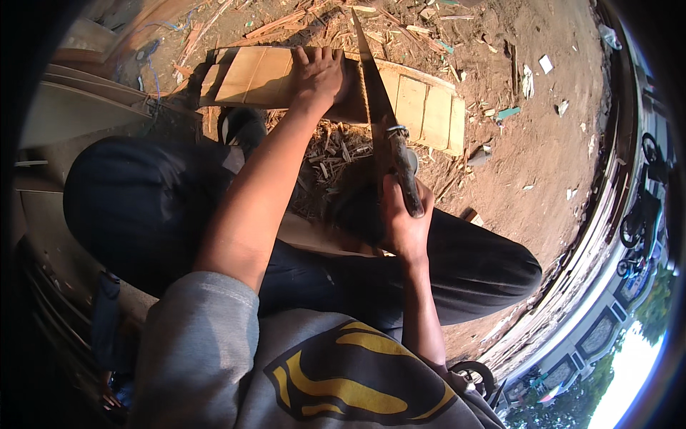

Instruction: The person sits on the ground and uses a hand saw to cut a piece of wood placed on a cardboard box. The person holds the wood with the left hand and saws with the right hand throughout the clip.

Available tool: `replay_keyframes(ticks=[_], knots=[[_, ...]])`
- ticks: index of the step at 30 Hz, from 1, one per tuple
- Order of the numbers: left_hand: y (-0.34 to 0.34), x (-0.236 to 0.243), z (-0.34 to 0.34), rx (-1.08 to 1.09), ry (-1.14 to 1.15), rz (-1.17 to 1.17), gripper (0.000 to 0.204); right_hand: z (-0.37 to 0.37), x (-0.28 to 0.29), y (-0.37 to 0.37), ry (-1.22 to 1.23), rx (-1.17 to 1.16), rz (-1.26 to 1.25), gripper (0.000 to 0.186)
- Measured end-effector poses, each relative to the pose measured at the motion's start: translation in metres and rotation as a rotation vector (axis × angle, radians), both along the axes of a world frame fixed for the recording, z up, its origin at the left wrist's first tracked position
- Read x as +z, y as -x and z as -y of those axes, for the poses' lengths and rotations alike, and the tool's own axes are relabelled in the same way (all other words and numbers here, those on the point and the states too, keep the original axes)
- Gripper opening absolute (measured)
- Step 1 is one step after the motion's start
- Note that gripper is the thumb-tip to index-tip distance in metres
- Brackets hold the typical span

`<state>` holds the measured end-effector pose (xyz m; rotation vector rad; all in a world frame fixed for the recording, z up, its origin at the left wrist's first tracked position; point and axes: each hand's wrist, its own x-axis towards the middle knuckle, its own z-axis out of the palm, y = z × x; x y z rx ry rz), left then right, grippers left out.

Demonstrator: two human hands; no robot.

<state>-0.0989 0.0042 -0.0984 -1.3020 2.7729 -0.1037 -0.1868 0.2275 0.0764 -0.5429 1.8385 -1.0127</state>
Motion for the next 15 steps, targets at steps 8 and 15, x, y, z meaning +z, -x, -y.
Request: replay_keyframes(ticks=[8,15], knots=[[-0.012,-0.031,0.003,0.012,0.046,-0.153,0.038,0.025,-0.015,0.003,0.01,-0.076,0.089,0.017],[0.019,0.033,0.0,0.164,-0.352,0.032,0.033,-0.037,0.021,-0.015,0.061,0.048,-0.118,0.019]])
